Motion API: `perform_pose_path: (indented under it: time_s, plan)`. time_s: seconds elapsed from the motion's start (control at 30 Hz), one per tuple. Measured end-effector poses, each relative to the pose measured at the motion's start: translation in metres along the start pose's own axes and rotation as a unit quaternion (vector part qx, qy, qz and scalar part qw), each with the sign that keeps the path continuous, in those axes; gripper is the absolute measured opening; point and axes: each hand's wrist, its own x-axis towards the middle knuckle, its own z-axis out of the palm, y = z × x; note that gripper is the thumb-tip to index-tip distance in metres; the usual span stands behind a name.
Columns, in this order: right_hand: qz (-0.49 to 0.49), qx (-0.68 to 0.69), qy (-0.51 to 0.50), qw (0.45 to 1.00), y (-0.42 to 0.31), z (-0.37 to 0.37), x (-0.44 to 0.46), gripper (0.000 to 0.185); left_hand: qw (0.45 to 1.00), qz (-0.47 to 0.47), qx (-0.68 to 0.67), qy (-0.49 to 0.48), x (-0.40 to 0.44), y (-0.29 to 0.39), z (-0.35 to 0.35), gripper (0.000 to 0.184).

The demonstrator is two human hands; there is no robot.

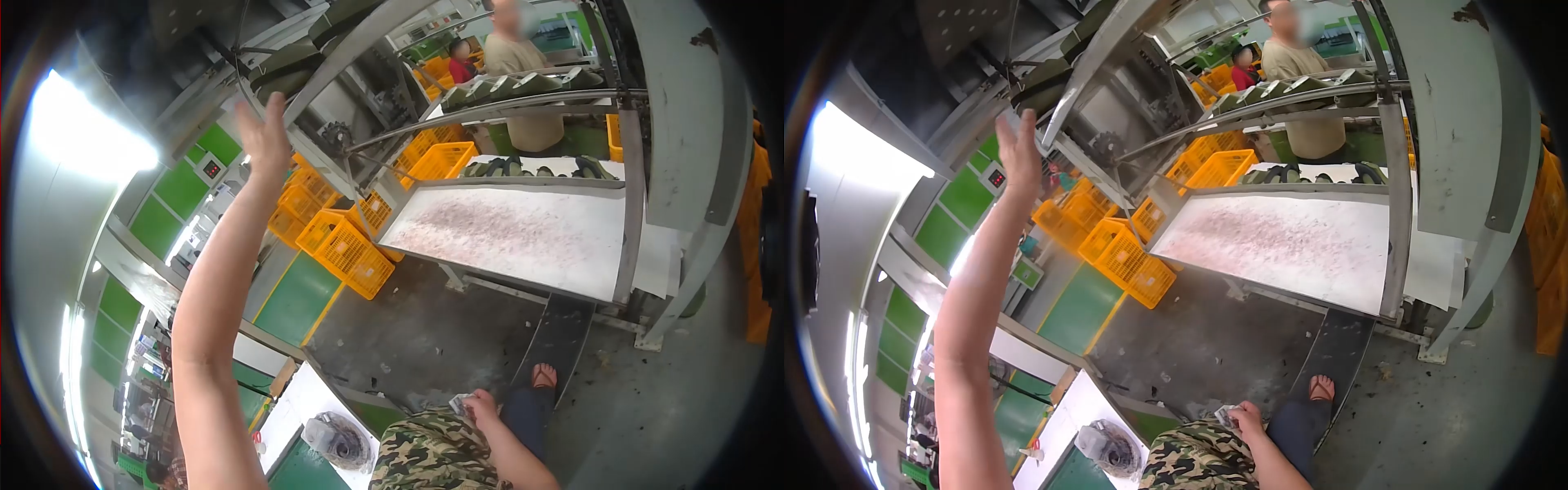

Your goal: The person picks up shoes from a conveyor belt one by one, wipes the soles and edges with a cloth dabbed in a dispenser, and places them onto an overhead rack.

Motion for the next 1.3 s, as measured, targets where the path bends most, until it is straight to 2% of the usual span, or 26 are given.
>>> perform_pose_path:
  time_s: [0.1,0.13,0.2,0.3,0.33,0.37,0.4,0.47,0.5,0.53,0.57,0.6,0.63,0.67,0.7,0.73,0.77,0.8,0.83,0.9,0.93,1.03,1.13,1.27,1.3]
  plan:
    - [-0.004,-0.003,0.001,1.0,0.002,-0.003,0.002,0.015,0.996,-0.002,0.076,-0.04,0.012,-0.001,0.03,0.094]
    - [-0.001,-0.002,0.0,1.0,0.002,-0.005,-0.001,0.015,0.982,-0.072,0.032,-0.173,0.029,-0.003,0.023,0.096]
    - [-0.015,-0.015,0.016,1.0,0.002,-0.006,0.001,0.015,0.972,-0.116,0.008,-0.202,0.062,-0.053,0.042,0.093]
    - [-0.028,-0.026,0.024,0.999,-0.001,0.0,-0.002,0.015,0.983,0.064,0.048,-0.168,0.028,-0.041,0.024,0.088]
    - [-0.028,-0.033,0.026,0.999,-0.006,0.002,-0.006,0.015,0.979,-0.003,0.034,-0.199,-0.001,-0.019,0.007,0.081]
    - [-0.017,-0.041,0.034,0.998,-0.013,0.005,-0.011,0.016,0.974,0.014,-0.005,-0.225,-0.034,-0.008,-0.013,0.076]
    - [-0.029,-0.04,0.033,0.998,-0.011,0.004,-0.007,0.018,0.969,0.064,0.013,-0.24,-0.066,-0.011,-0.029,0.071]
    - [0.001,-0.04,0.066,0.997,-0.013,0.006,-0.014,0.021,0.94,0.098,0.007,-0.328,-0.156,-0.031,-0.078,0.072]
    - [-0.021,-0.01,0.063,0.998,-0.008,0.007,-0.011,0.02,0.91,0.093,0.002,-0.404,-0.203,-0.033,-0.113,0.073]
    - [-0.033,-0.035,0.074,0.996,-0.031,0.027,-0.035,0.018,0.866,0.084,0.033,-0.491,-0.243,-0.031,-0.156,0.074]
    - [-0.008,-0.019,0.076,0.997,-0.045,0.041,-0.05,0.016,0.827,0.036,0.043,-0.56,-0.296,-0.047,-0.197,0.075]
    - [-0.051,-0.059,0.04,0.996,0.002,-0.005,0.0,0.013,0.771,-0.036,0.064,-0.632,-0.342,-0.057,-0.242,0.074]
    - [-0.063,-0.028,0.047,0.997,0.013,-0.011,0.007,0.01,0.726,-0.144,0.08,-0.668,-0.391,-0.066,-0.287,0.074]
    - [-0.029,-0.037,0.013,0.999,0.015,-0.023,0.015,0.008,0.663,-0.261,0.136,-0.688,-0.445,-0.085,-0.333,0.074]
    - [-0.014,-0.024,-0.001,1.0,0.016,-0.035,0.023,0.008,0.564,-0.378,0.176,-0.713,-0.506,-0.111,-0.383,0.072]
    - [-0.001,-0.01,-0.017,1.0,0.022,-0.036,0.025,0.009,0.555,-0.408,0.243,-0.683,-0.568,-0.123,-0.449,0.068]
    - [0.017,-0.023,0.022,0.999,0.015,-0.02,0.012,0.009,0.481,-0.469,0.281,-0.685,-0.588,-0.107,-0.497,0.066]
    - [0.024,-0.034,0.059,0.997,0.007,0.001,-0.001,0.009,0.43,-0.508,0.298,-0.684,-0.634,-0.102,-0.556,0.068]
    - [0.037,-0.043,0.054,0.997,0.013,-0.002,0.001,0.011,0.38,-0.542,0.313,-0.682,-0.68,-0.091,-0.607,0.071]
    - [0.052,-0.07,0.023,0.996,0.009,-0.009,0.002,0.013,0.327,-0.645,0.289,-0.627,-0.714,-0.032,-0.656,0.073]
    - [0.071,-0.083,0.02,0.994,0.011,-0.005,0.001,0.013,0.302,-0.689,0.276,-0.598,-0.727,-0.007,-0.672,0.074]
    - [0.089,-0.135,0.019,0.987,0.018,-0.021,0.019,0.015,0.272,-0.745,0.265,-0.549,-0.775,0.053,-0.676,0.076]
    - [0.119,-0.148,0.03,0.981,0.017,-0.007,0.013,0.015,0.314,-0.829,0.233,-0.4,-0.831,0.075,-0.672,0.077]
    - [0.132,-0.166,0.034,0.977,0.014,0.016,0.0,0.016,0.277,-0.92,0.198,-0.192,-0.85,0.054,-0.663,0.058]
    - [0.13,-0.174,0.031,0.976,0.014,0.023,-0.001,0.015,0.25,-0.935,0.186,-0.167,-0.841,0.044,-0.662,0.039]
